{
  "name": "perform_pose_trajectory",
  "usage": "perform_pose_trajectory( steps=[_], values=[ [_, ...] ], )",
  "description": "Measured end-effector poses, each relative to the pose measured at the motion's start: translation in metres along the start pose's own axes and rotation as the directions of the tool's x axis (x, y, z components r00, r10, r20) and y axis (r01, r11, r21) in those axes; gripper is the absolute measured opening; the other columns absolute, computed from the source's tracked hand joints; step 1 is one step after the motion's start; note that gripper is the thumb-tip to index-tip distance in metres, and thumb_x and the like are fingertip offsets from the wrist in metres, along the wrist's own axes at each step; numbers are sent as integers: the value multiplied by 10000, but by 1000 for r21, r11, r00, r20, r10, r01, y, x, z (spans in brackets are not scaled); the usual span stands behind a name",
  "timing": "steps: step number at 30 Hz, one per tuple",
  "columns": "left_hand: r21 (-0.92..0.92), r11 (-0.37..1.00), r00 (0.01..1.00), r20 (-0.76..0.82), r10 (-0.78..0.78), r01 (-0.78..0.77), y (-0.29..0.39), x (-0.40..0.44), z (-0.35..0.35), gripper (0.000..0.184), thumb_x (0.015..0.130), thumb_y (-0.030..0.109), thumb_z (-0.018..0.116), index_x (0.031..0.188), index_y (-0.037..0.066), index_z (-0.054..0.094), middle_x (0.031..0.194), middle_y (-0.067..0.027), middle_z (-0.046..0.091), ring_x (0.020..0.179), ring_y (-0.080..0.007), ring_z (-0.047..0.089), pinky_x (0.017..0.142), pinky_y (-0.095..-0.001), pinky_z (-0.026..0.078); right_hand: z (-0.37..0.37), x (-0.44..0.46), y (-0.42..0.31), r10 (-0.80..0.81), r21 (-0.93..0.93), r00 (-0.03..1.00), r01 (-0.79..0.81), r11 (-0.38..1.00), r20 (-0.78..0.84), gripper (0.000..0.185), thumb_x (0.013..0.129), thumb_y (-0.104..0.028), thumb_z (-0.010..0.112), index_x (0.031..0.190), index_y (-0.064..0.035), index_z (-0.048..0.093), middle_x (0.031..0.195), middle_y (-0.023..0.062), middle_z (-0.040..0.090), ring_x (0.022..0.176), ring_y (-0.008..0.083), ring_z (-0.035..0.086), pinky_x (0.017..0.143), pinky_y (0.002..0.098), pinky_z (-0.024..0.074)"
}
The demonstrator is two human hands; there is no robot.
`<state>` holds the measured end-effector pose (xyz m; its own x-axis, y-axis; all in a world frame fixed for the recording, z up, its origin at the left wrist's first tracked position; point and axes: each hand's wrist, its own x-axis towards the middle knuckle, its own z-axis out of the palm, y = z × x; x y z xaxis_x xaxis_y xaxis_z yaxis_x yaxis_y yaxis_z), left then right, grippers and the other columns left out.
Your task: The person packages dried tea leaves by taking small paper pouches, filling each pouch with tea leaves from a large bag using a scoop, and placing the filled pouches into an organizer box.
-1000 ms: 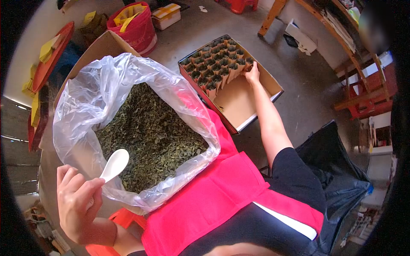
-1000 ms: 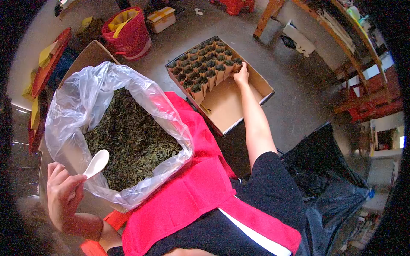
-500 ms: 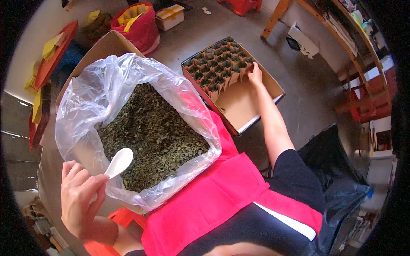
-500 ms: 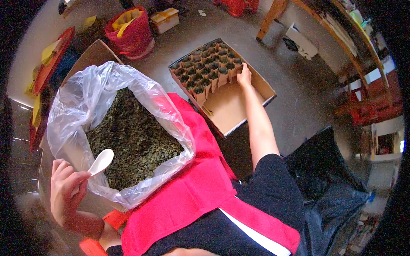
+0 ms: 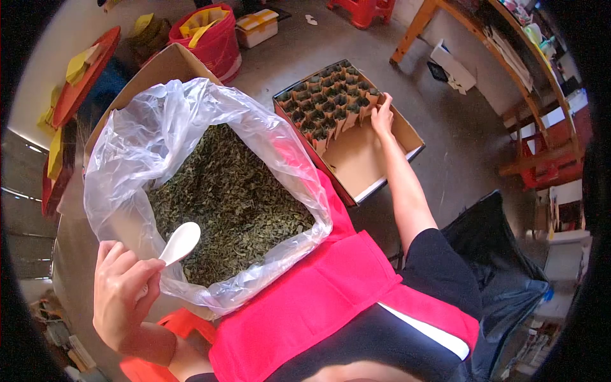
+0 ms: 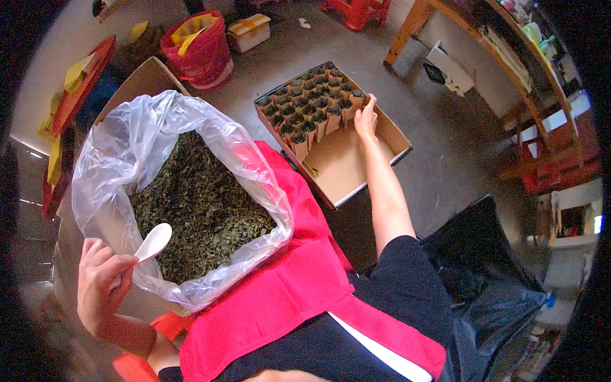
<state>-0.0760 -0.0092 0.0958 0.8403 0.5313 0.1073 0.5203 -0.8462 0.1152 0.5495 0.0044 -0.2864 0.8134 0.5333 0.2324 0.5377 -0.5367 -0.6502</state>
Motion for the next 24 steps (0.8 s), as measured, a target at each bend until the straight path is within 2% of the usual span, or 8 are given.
perform_pose_trajectory(
  steps=[5,8,11,14,16,20,22,24],
  values=[
    [-3,1000,1000,17,-5,5,0,0,1,223,648,22,740,857,79,692,642,-44,461,661,-257,475,729,-388,400,12,3,17,-29,72,990,40,997,-141,525,897,-166,651,1322,-132,344,1020,189,731,946,416,695,848,522,526],
    [-9,1000,1000,19,-10,10,0,0,1,226,647,23,746,858,82,693,645,-41,460,667,-254,476,724,-386,401,-3,-7,9,17,91,993,-6,996,-120,397,875,-162,683,1189,-90,452,991,168,727,893,390,700,832,488,539],
    [-24,1000,1000,15,-7,8,-2,-1,3,227,650,20,747,860,90,698,647,-38,468,676,-253,481,722,-384,401,-20,-21,7,-72,5,990,73,997,-117,293,849,-171,721,1070,-53,568,886,165,712,797,357,700,774,459,549],
    [-7,1000,999,38,6,-6,-3,-2,7,209,662,30,747,854,101,702,655,-37,498,692,-249,504,733,-379,413,-42,-33,-29,-59,129,989,76,989,-135,201,855,-164,737,976,-33,646,803,126,697,708,260,694,687,385,552],
    [-5,999,998,50,37,-37,-5,0,12,173,676,48,741,833,108,697,665,-37,526,709,-245,527,746,-376,426,-52,-37,-72,-71,502,997,62,863,0,146,988,-150,636,1033,-19,683,794,17,671,678,70,606,629,227,500],
    [-25,995,986,130,103,-100,-5,12,31,81,707,100,720,761,113,662,685,-39,574,748,-235,571,784,-370,448,-109,-78,-240,-403,761,913,214,612,68,169,1012,-94,593,1126,3,673,837,15,660,746,60,594,692,215,495],
    [-14,994,978,181,105,-104,-4,12,39,65,716,116,708,734,111,646,687,-41,585,760,-233,582,803,-366,449,-116,-85,-297,-663,791,748,384,477,37,176,992,-120,619,1111,-17,699,889,42,716,807,80,650,715,241,538],
    [5,994,973,205,109,-112,-3,11,44,65,723,124,696,715,109,633,683,-43,588,765,-234,586,816,-358,444,-113,-91,-354,-843,840,534,484,246,-61,188,973,-102,625,1130,-25,694,941,69,732,835,121,675,745,276,547]
  ],
)
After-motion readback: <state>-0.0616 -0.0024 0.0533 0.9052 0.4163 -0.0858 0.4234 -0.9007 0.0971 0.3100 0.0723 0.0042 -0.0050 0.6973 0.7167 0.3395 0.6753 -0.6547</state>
